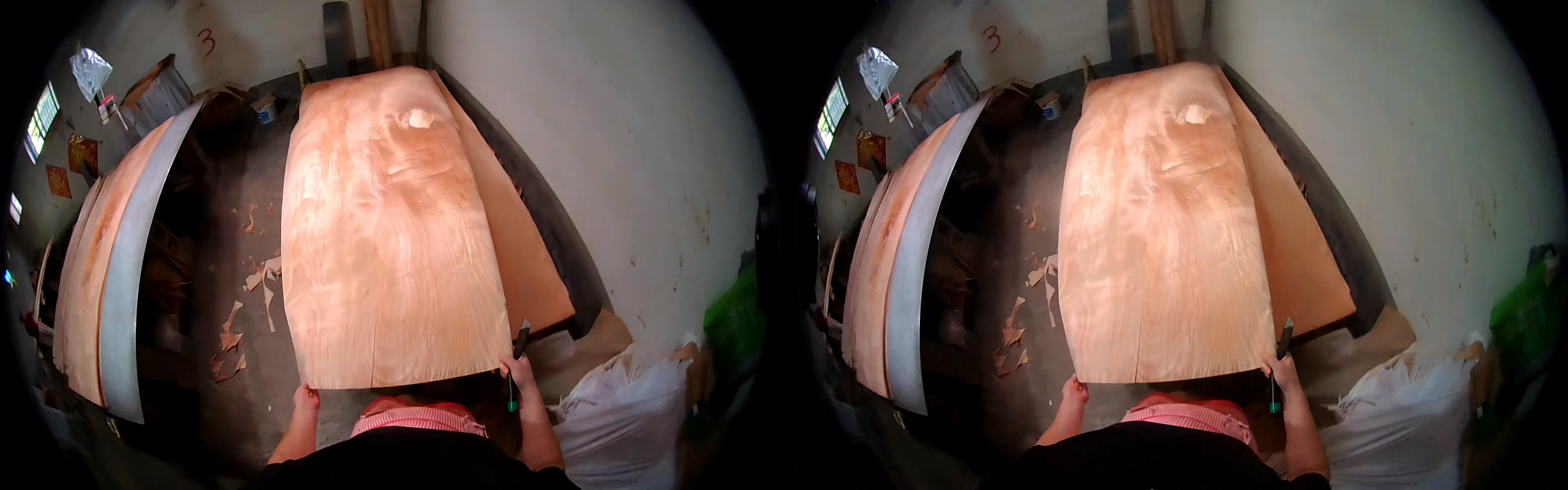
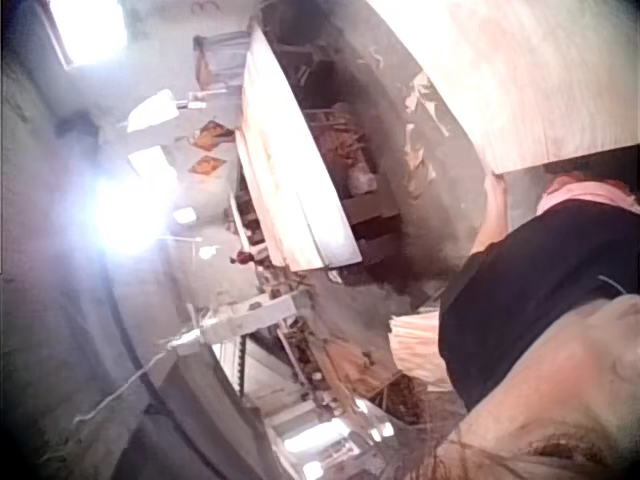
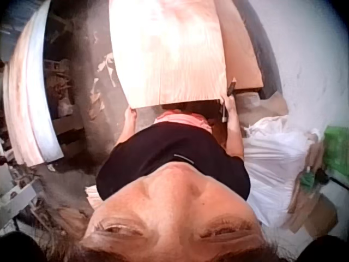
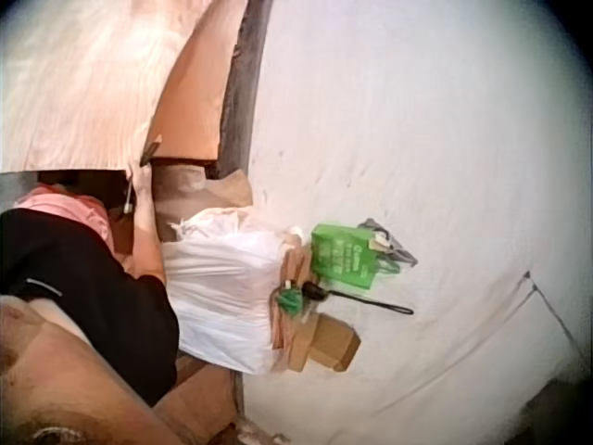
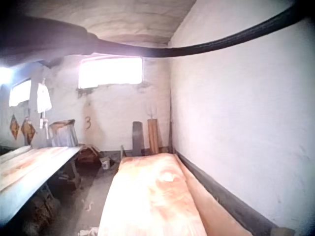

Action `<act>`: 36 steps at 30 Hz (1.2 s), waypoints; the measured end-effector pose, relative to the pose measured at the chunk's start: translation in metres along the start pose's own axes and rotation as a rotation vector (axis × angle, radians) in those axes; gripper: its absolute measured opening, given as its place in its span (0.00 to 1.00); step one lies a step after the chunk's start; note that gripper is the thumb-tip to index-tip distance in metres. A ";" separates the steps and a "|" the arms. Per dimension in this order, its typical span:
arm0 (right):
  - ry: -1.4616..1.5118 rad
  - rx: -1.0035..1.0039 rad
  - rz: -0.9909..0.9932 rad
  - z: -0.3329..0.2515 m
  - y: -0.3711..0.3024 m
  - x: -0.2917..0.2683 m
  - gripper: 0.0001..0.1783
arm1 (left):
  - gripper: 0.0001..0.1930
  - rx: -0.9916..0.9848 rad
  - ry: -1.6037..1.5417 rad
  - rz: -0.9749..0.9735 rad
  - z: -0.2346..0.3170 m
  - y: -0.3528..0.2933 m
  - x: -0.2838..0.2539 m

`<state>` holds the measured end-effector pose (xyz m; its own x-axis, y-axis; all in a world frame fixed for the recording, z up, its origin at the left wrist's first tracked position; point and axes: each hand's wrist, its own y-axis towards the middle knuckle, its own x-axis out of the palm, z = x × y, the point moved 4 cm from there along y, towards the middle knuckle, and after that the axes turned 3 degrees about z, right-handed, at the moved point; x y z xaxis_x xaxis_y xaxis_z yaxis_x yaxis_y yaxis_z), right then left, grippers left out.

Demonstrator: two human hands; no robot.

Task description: The person uses a utility knife to cut thin veneer sheets and applies them to fill holes and defects on a large wooden panel. They repeatedly select veneer pieces, cut them to shape, and press them into the damaged areas on the panel surface.

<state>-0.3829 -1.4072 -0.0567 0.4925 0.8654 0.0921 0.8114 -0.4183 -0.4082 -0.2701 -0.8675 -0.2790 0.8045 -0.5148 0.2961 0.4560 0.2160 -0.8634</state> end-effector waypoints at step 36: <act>-0.578 -0.002 0.174 0.044 0.218 -0.218 0.09 | 0.05 0.337 0.069 0.319 -0.286 0.015 0.122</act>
<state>-0.3272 -1.6745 -0.2054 0.3674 0.7937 -0.4848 0.7351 -0.5672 -0.3714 -0.2741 -1.1646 -0.3727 0.9028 -0.4300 -0.0001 0.2973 0.6243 -0.7225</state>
